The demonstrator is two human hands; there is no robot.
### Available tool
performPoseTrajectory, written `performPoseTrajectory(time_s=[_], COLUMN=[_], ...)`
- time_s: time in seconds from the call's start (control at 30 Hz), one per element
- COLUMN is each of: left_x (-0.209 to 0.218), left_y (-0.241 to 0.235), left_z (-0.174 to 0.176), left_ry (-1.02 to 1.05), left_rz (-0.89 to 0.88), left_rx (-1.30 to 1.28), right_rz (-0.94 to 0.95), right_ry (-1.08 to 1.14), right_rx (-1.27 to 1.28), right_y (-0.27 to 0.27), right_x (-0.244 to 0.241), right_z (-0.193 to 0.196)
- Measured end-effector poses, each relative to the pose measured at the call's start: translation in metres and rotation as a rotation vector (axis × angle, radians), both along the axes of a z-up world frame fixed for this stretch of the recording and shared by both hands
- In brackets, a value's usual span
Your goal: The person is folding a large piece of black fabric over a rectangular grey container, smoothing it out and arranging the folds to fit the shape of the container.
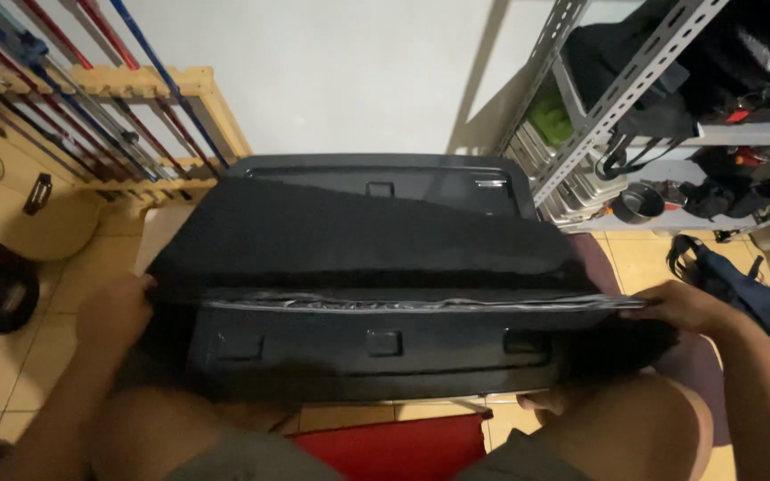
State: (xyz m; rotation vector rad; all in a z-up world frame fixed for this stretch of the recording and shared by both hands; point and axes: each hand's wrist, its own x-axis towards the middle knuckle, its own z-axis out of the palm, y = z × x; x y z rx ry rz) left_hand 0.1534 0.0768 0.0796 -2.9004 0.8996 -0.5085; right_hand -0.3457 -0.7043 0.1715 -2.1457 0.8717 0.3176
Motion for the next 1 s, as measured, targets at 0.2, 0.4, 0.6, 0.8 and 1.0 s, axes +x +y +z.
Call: performPoseTrajectory(time_s=[0.2, 0.4, 0.6, 0.8, 1.0], left_x=[0.116, 0.155, 0.105, 0.017, 0.04], left_y=[-0.076, -0.078, -0.047, -0.05, -0.012], left_z=[0.071, 0.196, 0.161, 0.125, 0.006], left_ry=[0.332, -1.147, -0.621, 0.155, 0.886], left_rz=[0.122, -0.11, -0.13, -0.01, 0.098], left_rx=[0.127, -0.251, 0.04, -0.135, 0.374], right_rz=[0.193, -0.076, 0.088, -0.145, 0.403], right_ry=[0.418, -0.98, -0.171, 0.377, 0.611], right_rx=[-0.24, -1.336, -1.627, -0.706, -0.37], right_y=[-0.084, -0.103, -0.098, -0.004, -0.013], right_x=[0.093, 0.089, 0.048, 0.058, 0.036], right_z=[0.016, 0.076, 0.038, 0.037, -0.049])
